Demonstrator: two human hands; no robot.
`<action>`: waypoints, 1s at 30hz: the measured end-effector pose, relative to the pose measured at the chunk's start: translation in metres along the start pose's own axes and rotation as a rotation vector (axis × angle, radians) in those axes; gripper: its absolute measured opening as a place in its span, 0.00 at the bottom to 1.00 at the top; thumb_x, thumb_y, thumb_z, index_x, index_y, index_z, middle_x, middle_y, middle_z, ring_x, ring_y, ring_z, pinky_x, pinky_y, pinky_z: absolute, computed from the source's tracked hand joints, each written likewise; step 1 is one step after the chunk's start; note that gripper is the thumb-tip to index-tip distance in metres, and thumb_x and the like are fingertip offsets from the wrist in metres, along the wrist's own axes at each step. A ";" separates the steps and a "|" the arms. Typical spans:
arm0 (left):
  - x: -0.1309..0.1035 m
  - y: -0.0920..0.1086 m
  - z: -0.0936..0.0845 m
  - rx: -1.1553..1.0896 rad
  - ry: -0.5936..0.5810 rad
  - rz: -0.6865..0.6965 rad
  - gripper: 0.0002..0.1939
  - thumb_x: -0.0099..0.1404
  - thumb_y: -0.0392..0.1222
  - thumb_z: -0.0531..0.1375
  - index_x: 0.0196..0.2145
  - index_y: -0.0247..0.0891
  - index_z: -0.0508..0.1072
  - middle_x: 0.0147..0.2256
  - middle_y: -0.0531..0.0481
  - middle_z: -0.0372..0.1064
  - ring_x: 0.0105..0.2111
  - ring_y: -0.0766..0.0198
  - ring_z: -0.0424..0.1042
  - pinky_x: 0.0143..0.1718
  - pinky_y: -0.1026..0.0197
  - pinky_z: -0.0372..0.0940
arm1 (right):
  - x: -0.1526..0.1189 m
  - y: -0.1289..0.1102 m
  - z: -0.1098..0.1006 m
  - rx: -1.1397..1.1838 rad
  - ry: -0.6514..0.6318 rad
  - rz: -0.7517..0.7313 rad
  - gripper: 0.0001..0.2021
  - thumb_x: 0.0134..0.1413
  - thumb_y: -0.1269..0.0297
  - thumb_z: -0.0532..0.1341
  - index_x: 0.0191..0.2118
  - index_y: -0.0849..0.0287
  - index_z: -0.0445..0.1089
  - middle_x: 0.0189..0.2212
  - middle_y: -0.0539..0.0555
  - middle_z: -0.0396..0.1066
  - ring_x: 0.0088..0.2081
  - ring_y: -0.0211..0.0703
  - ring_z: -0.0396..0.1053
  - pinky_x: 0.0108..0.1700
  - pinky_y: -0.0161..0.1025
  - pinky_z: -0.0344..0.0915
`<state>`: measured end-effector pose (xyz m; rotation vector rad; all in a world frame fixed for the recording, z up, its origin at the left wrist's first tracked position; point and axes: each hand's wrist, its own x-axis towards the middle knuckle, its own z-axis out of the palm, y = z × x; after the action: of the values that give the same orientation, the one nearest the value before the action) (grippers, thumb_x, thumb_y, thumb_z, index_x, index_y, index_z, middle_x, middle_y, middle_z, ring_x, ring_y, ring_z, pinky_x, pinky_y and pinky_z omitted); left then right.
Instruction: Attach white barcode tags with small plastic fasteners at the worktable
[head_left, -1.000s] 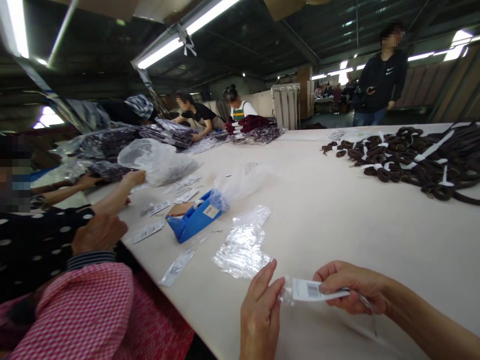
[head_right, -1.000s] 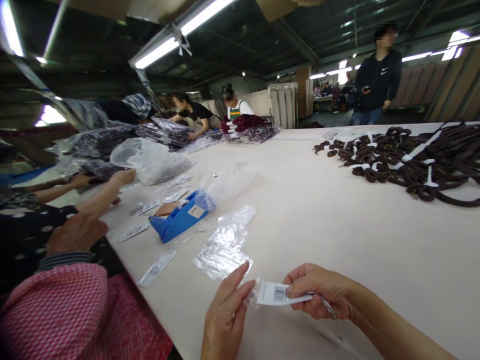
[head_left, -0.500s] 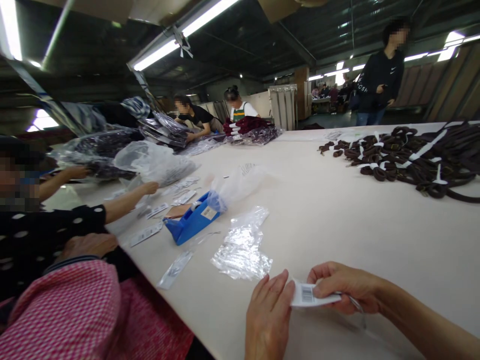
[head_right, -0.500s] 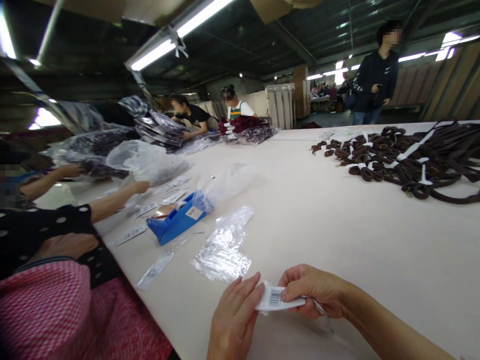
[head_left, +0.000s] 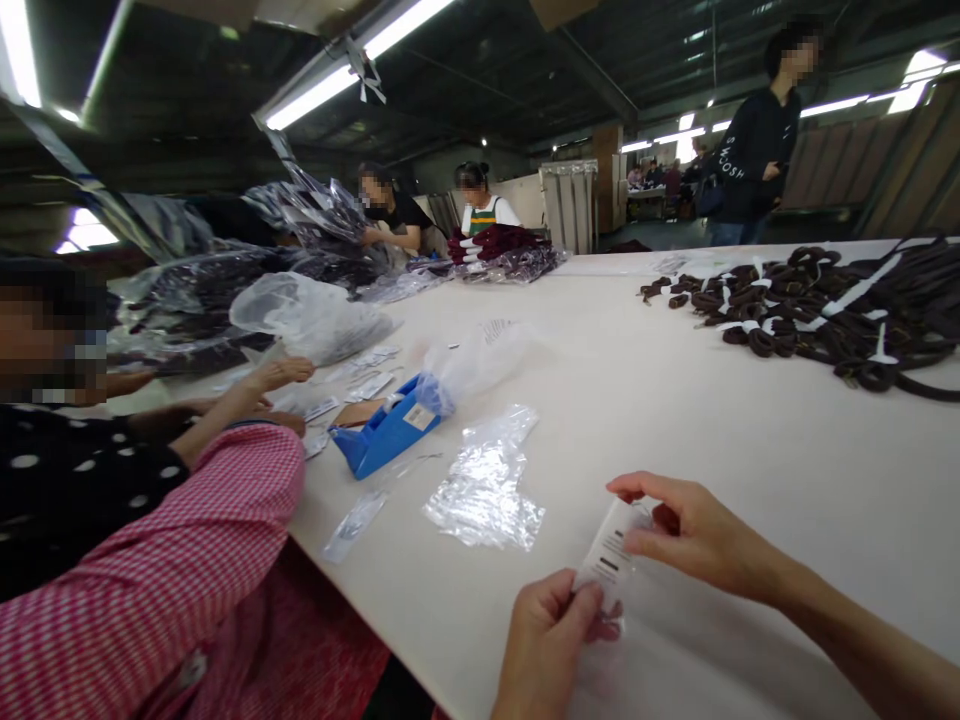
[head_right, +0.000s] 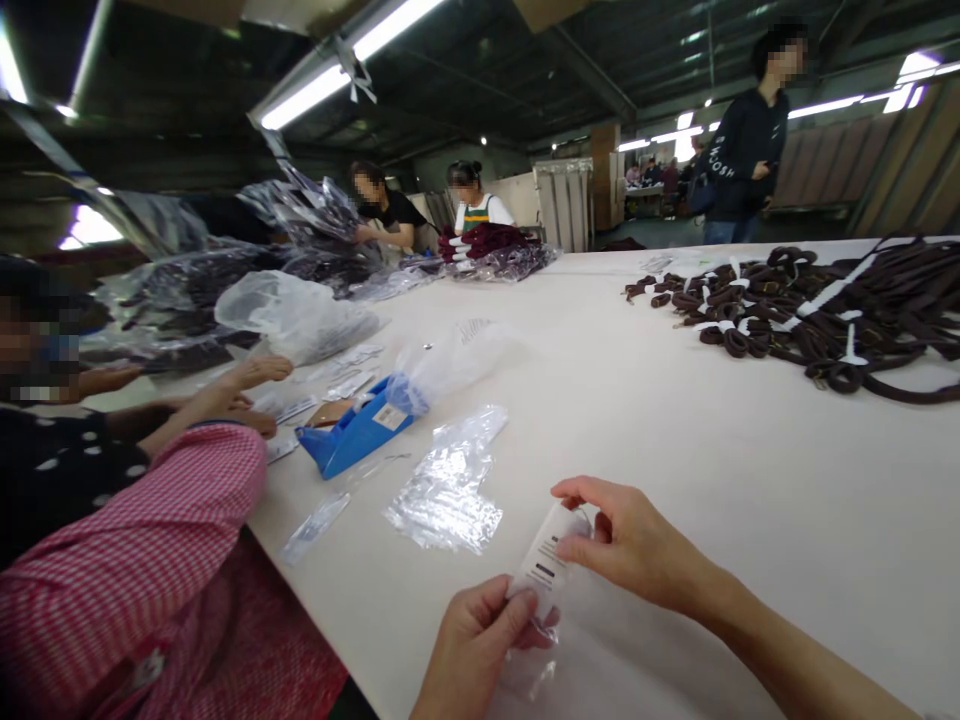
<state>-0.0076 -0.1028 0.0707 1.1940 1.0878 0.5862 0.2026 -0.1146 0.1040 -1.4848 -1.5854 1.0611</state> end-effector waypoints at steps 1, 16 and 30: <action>0.001 -0.002 0.001 -0.032 -0.002 -0.022 0.15 0.57 0.49 0.62 0.29 0.31 0.78 0.27 0.44 0.77 0.25 0.64 0.72 0.31 0.65 0.65 | 0.001 0.001 0.002 -0.028 0.013 -0.009 0.15 0.54 0.65 0.61 0.48 0.55 0.71 0.31 0.48 0.73 0.22 0.32 0.60 0.24 0.30 0.57; 0.004 -0.018 0.003 -0.101 -0.097 -0.092 0.23 0.55 0.58 0.63 0.26 0.30 0.78 0.22 0.51 0.71 0.23 0.68 0.64 0.26 0.67 0.54 | 0.000 0.006 0.013 -0.432 -0.048 -0.200 0.07 0.61 0.63 0.55 0.36 0.54 0.71 0.29 0.48 0.75 0.30 0.38 0.70 0.33 0.33 0.59; 0.006 -0.021 0.004 -0.254 -0.094 -0.163 0.26 0.55 0.60 0.63 0.34 0.31 0.78 0.27 0.44 0.76 0.27 0.60 0.73 0.30 0.63 0.63 | -0.002 0.005 0.028 -0.338 0.031 -0.089 0.11 0.61 0.62 0.53 0.32 0.56 0.70 0.20 0.46 0.69 0.23 0.37 0.67 0.28 0.33 0.58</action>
<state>-0.0048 -0.1062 0.0488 0.8948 0.9873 0.5198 0.1791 -0.1198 0.0882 -1.6210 -1.8576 0.7415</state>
